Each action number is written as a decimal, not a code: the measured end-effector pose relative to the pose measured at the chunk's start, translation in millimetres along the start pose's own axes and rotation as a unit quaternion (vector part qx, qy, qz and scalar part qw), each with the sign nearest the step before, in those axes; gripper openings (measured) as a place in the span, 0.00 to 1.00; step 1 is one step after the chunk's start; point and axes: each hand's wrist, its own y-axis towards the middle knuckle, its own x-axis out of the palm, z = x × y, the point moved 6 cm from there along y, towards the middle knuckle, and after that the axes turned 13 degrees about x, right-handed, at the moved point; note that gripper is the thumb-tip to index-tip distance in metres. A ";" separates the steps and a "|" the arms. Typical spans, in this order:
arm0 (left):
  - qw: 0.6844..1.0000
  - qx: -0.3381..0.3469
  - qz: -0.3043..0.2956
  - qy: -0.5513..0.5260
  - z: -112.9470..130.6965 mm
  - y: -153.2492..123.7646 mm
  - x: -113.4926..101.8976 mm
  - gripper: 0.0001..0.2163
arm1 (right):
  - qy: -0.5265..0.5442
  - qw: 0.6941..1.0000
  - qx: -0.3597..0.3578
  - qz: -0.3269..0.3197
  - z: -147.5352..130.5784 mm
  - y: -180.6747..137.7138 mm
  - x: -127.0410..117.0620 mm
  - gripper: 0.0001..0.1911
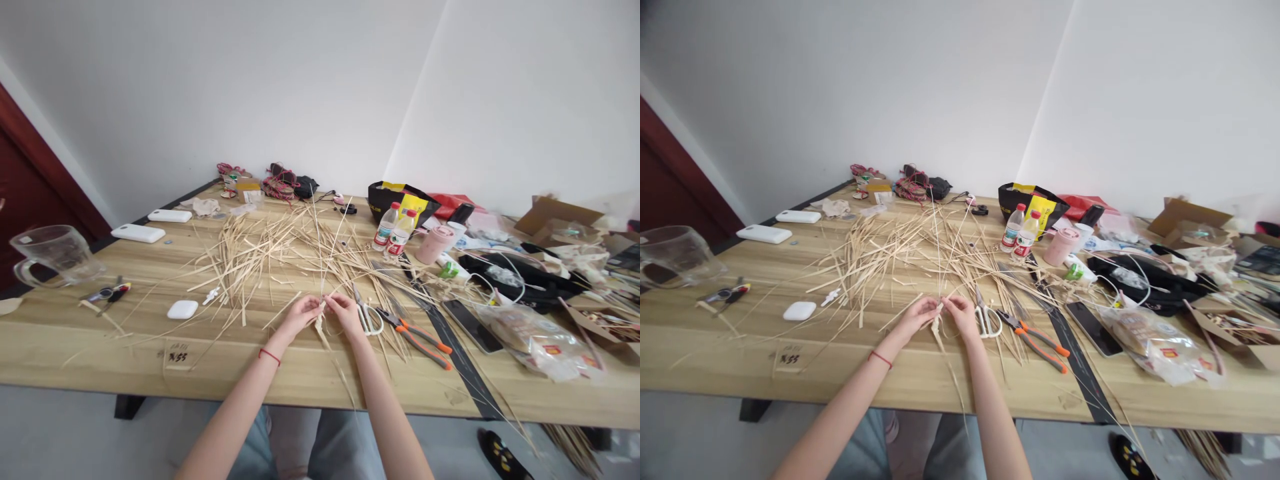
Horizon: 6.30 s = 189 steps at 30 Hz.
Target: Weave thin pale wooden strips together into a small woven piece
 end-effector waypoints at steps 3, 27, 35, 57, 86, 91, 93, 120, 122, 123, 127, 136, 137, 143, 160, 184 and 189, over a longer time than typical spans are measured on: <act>0.999 0.029 0.028 0.021 -2.9 2.1 -4.4 0.17 | 0.002 1.000 -0.007 -0.022 -1.2 -0.6 2.3 0.15; 0.997 0.015 -0.029 0.069 -4.9 0.2 3.3 0.15 | -0.090 0.994 -0.045 0.048 2.1 2.4 -4.3 0.11; 0.998 0.008 -0.048 0.041 -11.1 1.1 0.9 0.13 | -0.103 0.994 -0.024 -0.001 8.1 4.3 0.3 0.13; 1.000 -0.015 0.001 0.007 -17.9 0.4 4.8 0.15 | -0.224 0.969 -0.081 0.070 -0.1 -4.2 2.5 0.06; 0.999 -0.040 0.015 0.015 -15.7 -3.4 6.4 0.15 | -0.211 0.973 -0.079 0.041 -0.6 -4.4 7.0 0.04; 0.999 -0.027 0.007 0.019 -13.4 -2.7 5.6 0.16 | -0.182 0.981 -0.067 0.020 1.7 -1.8 7.3 0.05; 0.999 -0.025 0.007 0.020 -12.2 -2.1 5.0 0.16 | -0.164 0.985 -0.054 0.010 1.7 -1.1 7.5 0.06; 0.999 -0.026 -0.020 0.018 -6.5 -1.1 7.0 0.13 | 0.056 0.996 0.064 0.018 12.6 2.2 -4.0 0.20; 0.999 -0.023 -0.029 0.019 -5.8 -1.3 8.0 0.13 | 0.042 0.998 0.052 0.018 10.6 1.6 -2.8 0.19; 0.999 -0.021 -0.031 0.019 -5.5 -1.3 8.3 0.12 | 0.034 0.998 0.048 0.017 9.7 1.3 -2.0 0.18; 0.999 -0.014 -0.029 0.020 -4.1 -1.1 8.5 0.12 | 0.028 0.999 0.040 0.006 6.2 -0.5 0.7 0.18; 1.000 -0.004 -0.008 0.019 -5.1 0.2 5.5 0.12 | 0.067 0.995 0.070 -0.036 7.4 -1.2 3.1 0.20; 1.000 -0.006 -0.005 0.017 -6.5 0.0 4.9 0.12 | 0.070 0.994 0.078 -0.039 8.6 -0.7 3.0 0.21; 0.999 0.008 0.043 -0.008 -9.7 -1.4 0.4 0.14 | 0.069 0.992 0.096 -0.053 11.2 -0.3 5.7 0.22; 0.984 0.093 0.150 0.009 15.9 4.3 -20.9 0.12 | 0.061 0.989 0.110 -0.080 13.2 -2.8 12.1 0.19; 0.980 0.111 0.130 0.104 13.0 2.8 -19.8 0.08 | -0.007 0.995 0.069 -0.070 11.2 -2.8 14.2 0.20; 0.980 0.111 0.126 0.110 13.0 2.3 -18.1 0.09 | -0.027 0.995 0.068 -0.067 9.9 -3.1 15.1 0.20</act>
